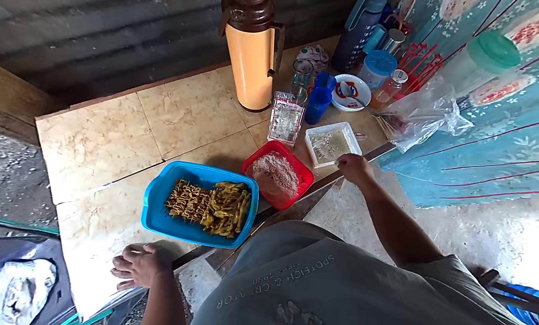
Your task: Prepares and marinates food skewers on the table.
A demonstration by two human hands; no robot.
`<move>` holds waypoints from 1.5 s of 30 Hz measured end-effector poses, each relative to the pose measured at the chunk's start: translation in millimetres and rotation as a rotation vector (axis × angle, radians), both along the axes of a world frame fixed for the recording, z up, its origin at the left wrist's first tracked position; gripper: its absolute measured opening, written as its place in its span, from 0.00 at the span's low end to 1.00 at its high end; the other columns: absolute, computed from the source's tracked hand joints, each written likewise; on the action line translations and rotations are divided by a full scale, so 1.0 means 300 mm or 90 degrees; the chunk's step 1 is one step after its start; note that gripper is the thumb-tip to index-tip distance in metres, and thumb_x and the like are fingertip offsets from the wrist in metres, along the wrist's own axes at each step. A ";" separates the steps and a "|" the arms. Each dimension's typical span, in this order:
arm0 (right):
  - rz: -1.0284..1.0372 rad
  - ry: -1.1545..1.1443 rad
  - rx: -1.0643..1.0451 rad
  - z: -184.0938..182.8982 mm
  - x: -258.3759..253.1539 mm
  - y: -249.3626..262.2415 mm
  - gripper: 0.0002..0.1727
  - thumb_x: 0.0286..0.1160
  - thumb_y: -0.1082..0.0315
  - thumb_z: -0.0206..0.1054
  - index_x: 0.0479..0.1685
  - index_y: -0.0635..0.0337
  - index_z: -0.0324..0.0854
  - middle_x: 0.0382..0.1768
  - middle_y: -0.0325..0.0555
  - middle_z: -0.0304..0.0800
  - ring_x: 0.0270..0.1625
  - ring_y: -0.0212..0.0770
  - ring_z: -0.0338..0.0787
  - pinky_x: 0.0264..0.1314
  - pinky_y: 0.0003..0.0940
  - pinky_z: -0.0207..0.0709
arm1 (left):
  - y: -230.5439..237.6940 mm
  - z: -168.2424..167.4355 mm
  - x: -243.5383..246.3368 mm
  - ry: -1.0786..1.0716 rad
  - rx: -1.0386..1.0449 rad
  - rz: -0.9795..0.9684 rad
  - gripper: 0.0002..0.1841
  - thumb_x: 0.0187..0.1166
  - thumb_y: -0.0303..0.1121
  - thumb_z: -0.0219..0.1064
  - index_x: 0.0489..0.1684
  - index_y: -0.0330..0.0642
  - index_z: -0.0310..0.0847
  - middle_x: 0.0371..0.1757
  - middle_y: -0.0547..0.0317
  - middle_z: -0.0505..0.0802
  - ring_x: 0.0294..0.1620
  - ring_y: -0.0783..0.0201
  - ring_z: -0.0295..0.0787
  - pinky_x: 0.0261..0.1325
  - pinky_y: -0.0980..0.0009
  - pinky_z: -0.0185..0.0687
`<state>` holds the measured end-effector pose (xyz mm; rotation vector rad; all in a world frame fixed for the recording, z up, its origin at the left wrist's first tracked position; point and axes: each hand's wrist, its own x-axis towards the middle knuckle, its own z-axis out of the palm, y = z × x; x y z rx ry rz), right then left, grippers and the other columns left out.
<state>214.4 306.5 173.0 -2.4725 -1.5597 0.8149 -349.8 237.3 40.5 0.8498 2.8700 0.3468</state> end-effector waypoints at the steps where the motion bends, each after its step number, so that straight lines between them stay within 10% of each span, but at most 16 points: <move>1: -0.032 -0.029 -0.016 0.002 0.035 0.019 0.17 0.88 0.60 0.59 0.58 0.56 0.91 0.59 0.62 0.92 0.67 0.68 0.87 0.65 0.78 0.73 | 0.001 0.002 0.001 0.001 -0.002 0.000 0.30 0.89 0.49 0.46 0.89 0.52 0.65 0.95 0.48 0.59 0.97 0.42 0.43 0.87 0.28 0.38; 6: -0.087 -0.145 -0.077 -0.073 0.131 0.125 0.18 0.85 0.59 0.57 0.55 0.59 0.91 0.60 0.65 0.91 0.68 0.70 0.86 0.64 0.78 0.72 | 0.001 -0.022 -0.014 0.014 -0.010 0.004 0.30 0.89 0.50 0.46 0.89 0.53 0.65 0.95 0.49 0.59 0.97 0.43 0.44 0.87 0.28 0.39; 10: -0.049 -0.166 0.012 -0.030 0.078 0.140 0.21 0.88 0.59 0.60 0.72 0.55 0.85 0.73 0.65 0.82 0.69 0.72 0.84 0.64 0.78 0.73 | 0.004 -0.021 -0.016 0.010 -0.013 0.008 0.29 0.89 0.50 0.47 0.88 0.54 0.66 0.95 0.49 0.59 0.97 0.43 0.43 0.88 0.28 0.38; 18: 0.409 -0.146 -0.180 -0.017 -0.404 0.050 0.13 0.84 0.67 0.62 0.53 0.56 0.93 0.63 0.57 0.90 0.67 0.62 0.88 0.60 0.69 0.81 | 0.003 -0.033 -0.021 0.013 -0.025 0.010 0.30 0.88 0.52 0.46 0.89 0.55 0.65 0.95 0.51 0.59 0.97 0.44 0.44 0.87 0.28 0.39; 23: 0.353 -0.190 -0.244 -0.077 -0.510 0.082 0.10 0.78 0.73 0.64 0.44 0.71 0.89 0.59 0.66 0.89 0.64 0.68 0.88 0.55 0.70 0.81 | 0.003 -0.013 -0.015 0.005 -0.020 0.009 0.30 0.88 0.51 0.46 0.88 0.55 0.66 0.95 0.50 0.59 0.97 0.44 0.43 0.87 0.28 0.38; 35: 0.269 -0.039 -0.039 -0.023 -0.413 0.083 0.16 0.88 0.65 0.58 0.53 0.60 0.92 0.60 0.57 0.91 0.64 0.61 0.89 0.64 0.69 0.78 | 0.004 -0.012 -0.014 -0.010 -0.021 0.007 0.30 0.89 0.50 0.47 0.89 0.53 0.64 0.95 0.48 0.58 0.97 0.42 0.42 0.88 0.28 0.36; 45: 0.235 -0.147 -0.272 -0.101 -0.540 0.126 0.17 0.82 0.60 0.62 0.49 0.65 0.90 0.58 0.63 0.92 0.65 0.64 0.89 0.62 0.72 0.77 | 0.006 -0.009 -0.012 -0.015 -0.027 0.004 0.30 0.89 0.50 0.46 0.90 0.52 0.64 0.95 0.49 0.58 0.97 0.43 0.42 0.88 0.28 0.36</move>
